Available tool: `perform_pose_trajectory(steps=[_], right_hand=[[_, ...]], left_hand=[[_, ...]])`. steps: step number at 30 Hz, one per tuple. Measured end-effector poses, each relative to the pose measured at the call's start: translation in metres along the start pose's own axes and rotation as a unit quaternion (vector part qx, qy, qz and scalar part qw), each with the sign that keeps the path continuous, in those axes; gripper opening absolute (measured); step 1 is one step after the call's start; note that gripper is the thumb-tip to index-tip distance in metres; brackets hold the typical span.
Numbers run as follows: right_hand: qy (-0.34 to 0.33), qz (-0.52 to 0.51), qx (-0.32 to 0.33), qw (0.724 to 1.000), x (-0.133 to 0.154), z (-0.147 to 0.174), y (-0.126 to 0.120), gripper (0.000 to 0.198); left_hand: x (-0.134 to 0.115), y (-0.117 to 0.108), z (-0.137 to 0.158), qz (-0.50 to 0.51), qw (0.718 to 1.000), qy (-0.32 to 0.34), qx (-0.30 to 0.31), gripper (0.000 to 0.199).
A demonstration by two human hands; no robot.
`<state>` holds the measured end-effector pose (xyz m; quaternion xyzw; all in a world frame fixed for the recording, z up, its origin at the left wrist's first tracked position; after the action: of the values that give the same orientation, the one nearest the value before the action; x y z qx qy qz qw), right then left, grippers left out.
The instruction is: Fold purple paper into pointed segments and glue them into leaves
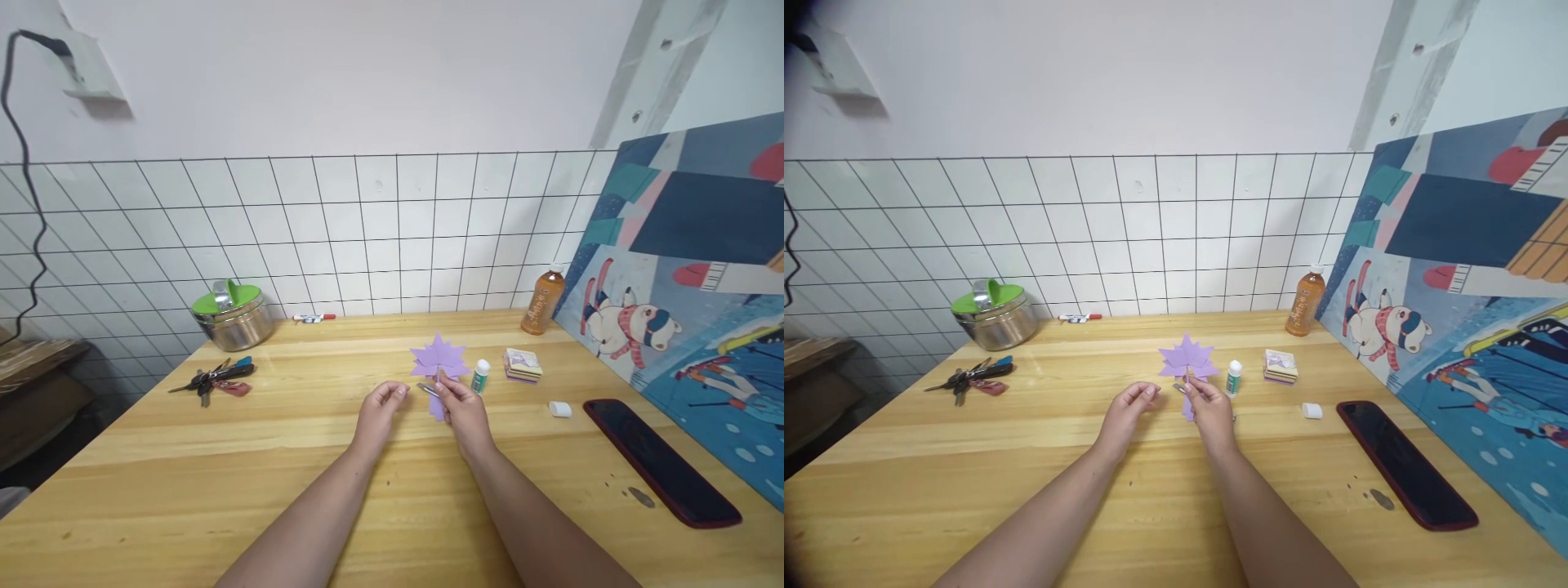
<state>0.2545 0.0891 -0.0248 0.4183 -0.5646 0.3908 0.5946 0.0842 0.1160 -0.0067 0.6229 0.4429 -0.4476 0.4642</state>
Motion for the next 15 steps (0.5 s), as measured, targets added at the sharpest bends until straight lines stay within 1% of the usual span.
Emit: perform_pose_trajectory(steps=[7, 11, 13, 15], right_hand=[[0.002, 0.01, -0.01, 1.0, -0.001, 0.0, -0.001, 0.051], [-0.011, 0.039, -0.019, 0.999, 0.003, -0.002, -0.003, 0.05], [-0.017, 0.072, -0.014, 0.997, 0.007, -0.004, 0.0, 0.048], [-0.021, 0.108, -0.003, 0.994, 0.012, -0.008, 0.006, 0.045]], left_hand=[[0.004, -0.002, 0.0, -0.033, 0.999, 0.004, -0.003, 0.03], [-0.002, -0.001, -0.001, -0.072, 0.997, 0.004, -0.005, 0.028], [-0.007, 0.003, -0.003, -0.1, 0.995, -0.003, 0.009, 0.025], [-0.008, 0.01, -0.002, -0.122, 0.991, -0.018, 0.042, 0.023]])
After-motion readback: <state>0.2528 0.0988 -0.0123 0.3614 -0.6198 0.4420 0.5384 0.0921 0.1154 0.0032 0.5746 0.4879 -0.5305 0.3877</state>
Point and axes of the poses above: each hand's wrist, its own z-axis away from the middle knuckle, its own y-axis out of the palm, x = y × z, the point moved 9 cm from there along -z, towards the middle knuckle, and after that the axes turned 10 degrees about z, right-handed, at the moved point
